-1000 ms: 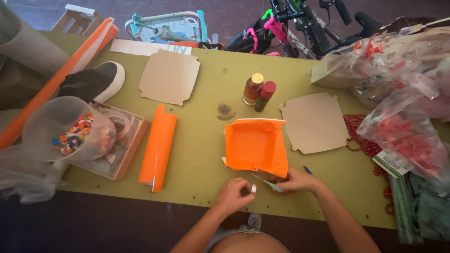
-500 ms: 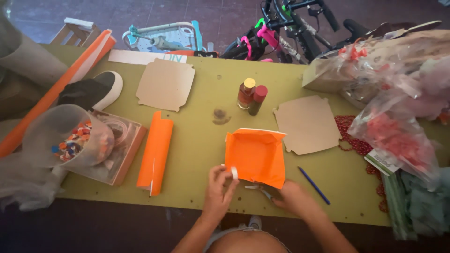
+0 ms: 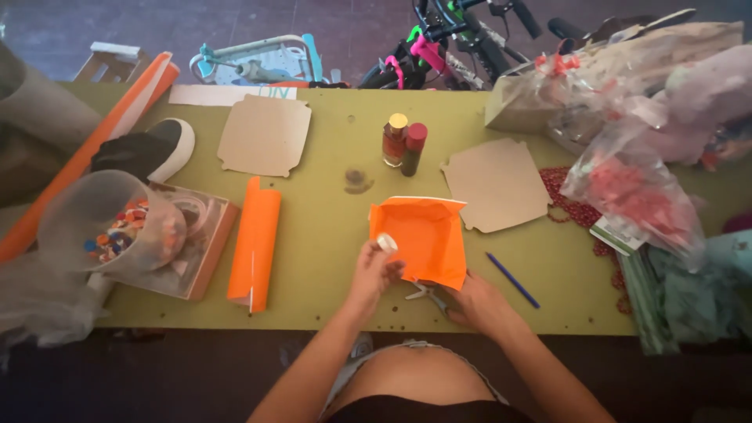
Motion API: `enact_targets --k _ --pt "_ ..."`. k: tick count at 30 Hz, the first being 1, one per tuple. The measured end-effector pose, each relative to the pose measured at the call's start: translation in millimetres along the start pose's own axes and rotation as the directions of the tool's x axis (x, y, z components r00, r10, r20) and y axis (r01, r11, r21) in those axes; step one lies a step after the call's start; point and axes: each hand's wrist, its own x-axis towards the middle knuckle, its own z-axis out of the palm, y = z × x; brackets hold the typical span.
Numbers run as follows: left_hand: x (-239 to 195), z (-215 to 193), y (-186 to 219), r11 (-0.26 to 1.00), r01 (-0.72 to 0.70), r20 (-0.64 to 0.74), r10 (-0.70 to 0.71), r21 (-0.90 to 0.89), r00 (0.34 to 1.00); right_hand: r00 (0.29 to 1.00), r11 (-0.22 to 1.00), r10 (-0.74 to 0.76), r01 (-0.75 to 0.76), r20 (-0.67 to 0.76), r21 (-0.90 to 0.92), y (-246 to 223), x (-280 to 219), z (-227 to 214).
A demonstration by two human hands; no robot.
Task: Assembling a small orange cardboard box by folding the template and securing it with tape.
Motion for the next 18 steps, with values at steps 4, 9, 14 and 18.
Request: enact_targets --k 4,9,14,18 --pt "-10 -2 33 0.899 0.129 0.036 -0.125 -0.42 0.992 0.991 0.977 0.137 -0.136 0.002 0.163 -27 1 -57" --pt "-11 -10 37 0.878 0.118 0.107 -0.077 -0.464 0.991 0.978 0.965 0.204 -0.206 0.03 0.159 -24 3 -46" --pt "-2 -17 24 0.825 0.222 0.186 -0.145 -0.52 0.972 0.982 0.967 0.187 -0.183 -0.007 0.175 -13 9 -24" --pt "7 -16 17 0.872 0.203 0.149 -0.152 -0.446 0.977 0.982 0.969 0.178 -0.163 -0.065 0.187 -24 10 -60"
